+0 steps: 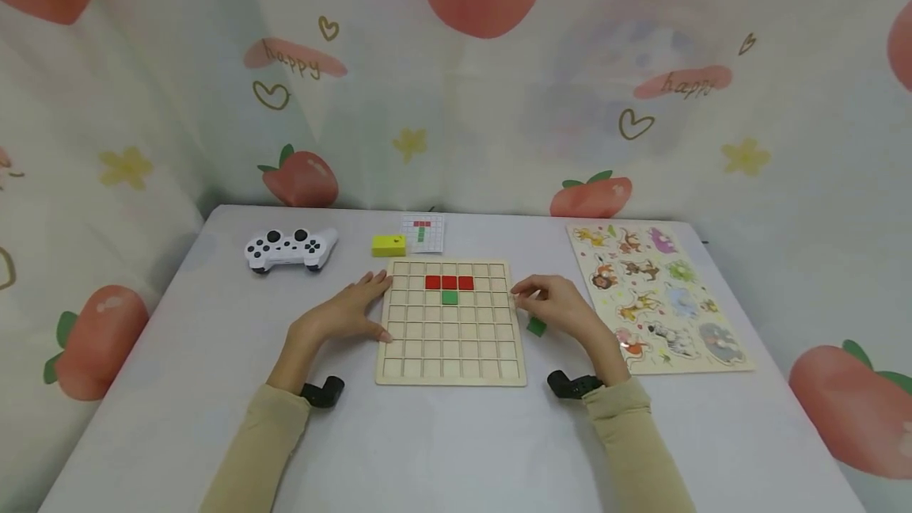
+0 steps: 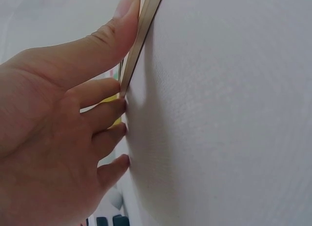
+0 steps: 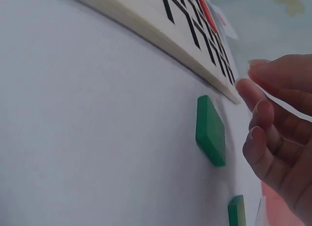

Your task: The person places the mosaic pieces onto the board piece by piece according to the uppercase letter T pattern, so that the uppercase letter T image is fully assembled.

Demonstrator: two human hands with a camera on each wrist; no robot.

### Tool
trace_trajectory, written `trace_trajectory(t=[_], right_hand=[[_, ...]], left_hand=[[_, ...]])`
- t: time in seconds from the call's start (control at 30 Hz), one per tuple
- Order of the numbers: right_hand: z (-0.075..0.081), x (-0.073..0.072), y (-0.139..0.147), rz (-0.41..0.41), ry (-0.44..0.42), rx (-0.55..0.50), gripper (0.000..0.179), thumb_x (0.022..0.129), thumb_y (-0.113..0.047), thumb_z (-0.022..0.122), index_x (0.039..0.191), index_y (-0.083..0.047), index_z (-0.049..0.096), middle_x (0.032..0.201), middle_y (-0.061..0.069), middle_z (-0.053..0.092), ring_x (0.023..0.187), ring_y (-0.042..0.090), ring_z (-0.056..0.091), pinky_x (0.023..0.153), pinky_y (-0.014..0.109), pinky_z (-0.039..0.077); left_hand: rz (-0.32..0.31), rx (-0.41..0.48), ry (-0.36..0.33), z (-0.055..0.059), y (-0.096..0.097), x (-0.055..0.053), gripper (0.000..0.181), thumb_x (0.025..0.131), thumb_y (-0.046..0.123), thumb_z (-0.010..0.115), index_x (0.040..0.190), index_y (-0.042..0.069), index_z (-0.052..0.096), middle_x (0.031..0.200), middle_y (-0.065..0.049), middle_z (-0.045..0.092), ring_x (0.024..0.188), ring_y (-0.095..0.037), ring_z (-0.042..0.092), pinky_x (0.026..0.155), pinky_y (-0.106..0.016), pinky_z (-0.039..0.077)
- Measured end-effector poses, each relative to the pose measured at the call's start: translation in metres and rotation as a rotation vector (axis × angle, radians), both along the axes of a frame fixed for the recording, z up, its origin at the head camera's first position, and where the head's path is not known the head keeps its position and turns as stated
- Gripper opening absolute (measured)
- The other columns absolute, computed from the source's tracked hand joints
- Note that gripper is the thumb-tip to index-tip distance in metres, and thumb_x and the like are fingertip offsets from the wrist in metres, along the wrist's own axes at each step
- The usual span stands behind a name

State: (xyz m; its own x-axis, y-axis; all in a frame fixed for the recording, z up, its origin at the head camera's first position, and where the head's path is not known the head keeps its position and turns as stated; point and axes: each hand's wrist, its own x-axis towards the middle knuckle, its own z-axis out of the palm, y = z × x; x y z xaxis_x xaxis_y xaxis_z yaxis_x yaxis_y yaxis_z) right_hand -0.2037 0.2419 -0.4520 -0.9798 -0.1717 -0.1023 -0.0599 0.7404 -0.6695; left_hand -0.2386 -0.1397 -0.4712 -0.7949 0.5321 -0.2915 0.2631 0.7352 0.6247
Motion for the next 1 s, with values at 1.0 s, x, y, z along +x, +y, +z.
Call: trace_trajectory(t=[1.0], right_hand=[[-0.010,0.023,0.031,0.048,-0.055,-0.006,0.025,0.086,-0.010,0.080,0.110,-0.004,0.074,0.092,0.005,0.066,0.082,0.017,0.056,0.070,0.023,0.048]], left_hand=[[0.027,0.008,-0.021,0.003,0.001,0.002,0.109,0.080,0.033,0.088,0.165,0.010,0.023,0.174,-0.010,0.013,0.161,-0.034,0.002,0.130,-0.060,0.007]])
